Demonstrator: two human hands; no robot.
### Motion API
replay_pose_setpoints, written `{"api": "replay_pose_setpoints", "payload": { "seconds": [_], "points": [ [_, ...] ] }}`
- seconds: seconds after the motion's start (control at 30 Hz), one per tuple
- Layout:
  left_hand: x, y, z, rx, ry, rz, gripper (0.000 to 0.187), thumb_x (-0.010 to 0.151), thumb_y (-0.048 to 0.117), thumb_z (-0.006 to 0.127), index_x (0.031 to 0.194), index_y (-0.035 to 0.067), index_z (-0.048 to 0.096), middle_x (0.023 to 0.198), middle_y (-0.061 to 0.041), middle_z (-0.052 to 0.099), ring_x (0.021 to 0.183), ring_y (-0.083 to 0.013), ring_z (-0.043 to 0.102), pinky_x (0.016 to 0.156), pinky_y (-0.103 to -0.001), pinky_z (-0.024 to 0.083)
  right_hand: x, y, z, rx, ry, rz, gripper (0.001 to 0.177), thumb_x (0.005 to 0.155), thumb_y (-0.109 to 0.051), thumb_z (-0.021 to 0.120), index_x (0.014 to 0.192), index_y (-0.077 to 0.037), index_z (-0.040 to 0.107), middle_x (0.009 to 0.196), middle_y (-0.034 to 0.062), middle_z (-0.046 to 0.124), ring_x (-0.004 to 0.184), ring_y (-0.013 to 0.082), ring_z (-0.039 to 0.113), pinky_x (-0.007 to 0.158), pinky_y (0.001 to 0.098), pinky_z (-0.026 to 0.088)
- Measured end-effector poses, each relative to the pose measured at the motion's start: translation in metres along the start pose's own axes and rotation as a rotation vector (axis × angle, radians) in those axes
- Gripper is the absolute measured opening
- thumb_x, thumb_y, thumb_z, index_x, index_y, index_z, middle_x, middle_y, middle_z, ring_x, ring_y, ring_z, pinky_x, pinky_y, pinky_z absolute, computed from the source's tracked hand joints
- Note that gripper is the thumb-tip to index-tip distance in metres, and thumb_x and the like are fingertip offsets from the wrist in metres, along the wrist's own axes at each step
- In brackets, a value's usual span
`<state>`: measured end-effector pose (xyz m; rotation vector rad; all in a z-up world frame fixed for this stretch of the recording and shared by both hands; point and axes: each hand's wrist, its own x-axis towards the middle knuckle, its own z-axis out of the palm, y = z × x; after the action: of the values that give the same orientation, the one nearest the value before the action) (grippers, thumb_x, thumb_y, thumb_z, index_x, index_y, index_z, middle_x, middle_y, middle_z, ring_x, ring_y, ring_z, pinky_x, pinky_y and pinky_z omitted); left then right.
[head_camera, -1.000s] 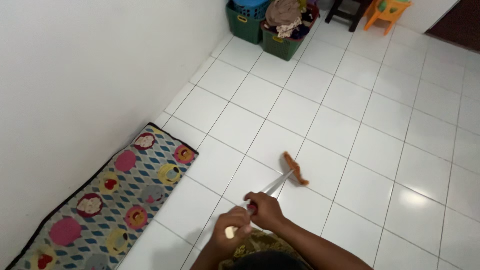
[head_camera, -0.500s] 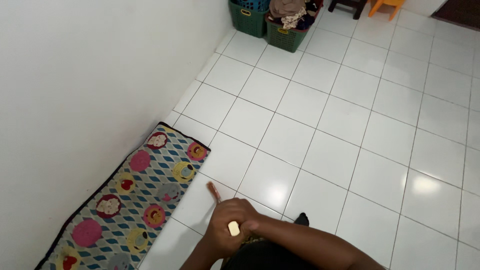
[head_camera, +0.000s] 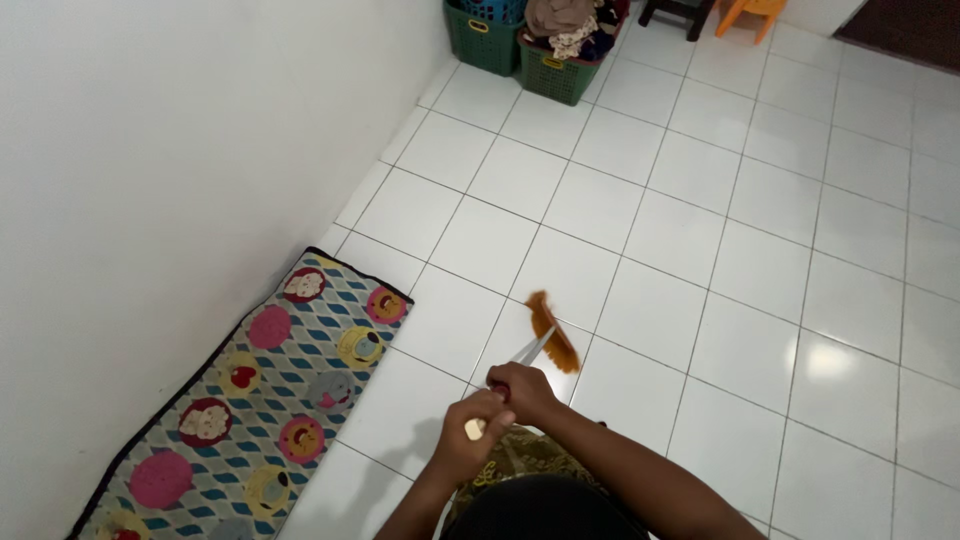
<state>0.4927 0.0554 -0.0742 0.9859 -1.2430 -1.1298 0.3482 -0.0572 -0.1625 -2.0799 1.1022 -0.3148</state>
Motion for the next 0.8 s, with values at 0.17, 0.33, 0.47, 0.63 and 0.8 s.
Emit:
{"api": "replay_pose_setpoints", "payload": {
  "seconds": [0.17, 0.33, 0.47, 0.63, 0.8],
  "points": [
    [-0.011, -0.018, 0.007, 0.056, -0.099, -0.104, 0.030, 0.092, 0.010, 0.076, 0.073, -0.001, 0.056, 0.075, -0.005, 0.054, 0.074, -0.0155, 0.053, 0.082, -0.033, 0.047, -0.015, 0.026, 0.012, -0.048, 0.006, -0.009, 0.031, 0.069, -0.026, 0.079, 0.095, -0.011, 0.069, 0.087, 0.0086, 0.070, 0.080, 0.0287, 0.069, 0.070, 0.0388, 0.053],
    [-0.008, -0.021, 0.008, 0.042, -0.148, -0.034, 0.031, 0.094, 0.010, 0.077, 0.073, 0.000, 0.056, 0.075, -0.004, 0.053, 0.074, -0.0167, 0.053, 0.100, -0.035, 0.047, -0.022, 0.029, 0.013, 0.018, 0.053, 0.024, 0.027, 0.072, -0.023, 0.075, 0.096, -0.011, 0.069, 0.090, 0.0082, 0.070, 0.082, 0.0293, 0.069, 0.071, 0.0396, 0.055],
    [0.006, -0.015, 0.013, -0.022, -0.190, 0.014, 0.030, 0.094, 0.011, 0.077, 0.073, 0.001, 0.058, 0.074, -0.004, 0.056, 0.079, -0.0162, 0.056, 0.108, -0.040, 0.046, -0.012, 0.032, -0.009, -0.115, 0.008, -0.010, 0.026, 0.076, -0.027, 0.076, 0.097, -0.013, 0.071, 0.092, 0.0081, 0.072, 0.085, 0.0301, 0.070, 0.074, 0.0396, 0.054],
    [0.026, -0.012, 0.019, 0.017, -0.262, 0.018, 0.026, 0.096, 0.013, 0.075, 0.075, 0.002, 0.062, 0.075, -0.004, 0.059, 0.080, -0.0161, 0.058, 0.115, -0.041, 0.042, -0.012, 0.034, -0.023, -0.029, 0.039, 0.222, 0.030, 0.078, -0.026, 0.074, 0.105, -0.014, 0.073, 0.099, 0.0061, 0.074, 0.089, 0.0254, 0.072, 0.077, 0.0365, 0.056],
    [0.029, 0.003, 0.020, 0.032, -0.252, -0.089, 0.028, 0.094, 0.015, 0.076, 0.074, 0.004, 0.061, 0.075, -0.003, 0.059, 0.079, -0.0153, 0.057, 0.108, -0.039, 0.046, -0.014, 0.020, -0.035, 0.027, 0.064, 0.229, 0.031, 0.079, -0.024, 0.073, 0.109, -0.015, 0.071, 0.104, 0.0047, 0.073, 0.092, 0.0224, 0.072, 0.080, 0.0350, 0.057]
  ]
}}
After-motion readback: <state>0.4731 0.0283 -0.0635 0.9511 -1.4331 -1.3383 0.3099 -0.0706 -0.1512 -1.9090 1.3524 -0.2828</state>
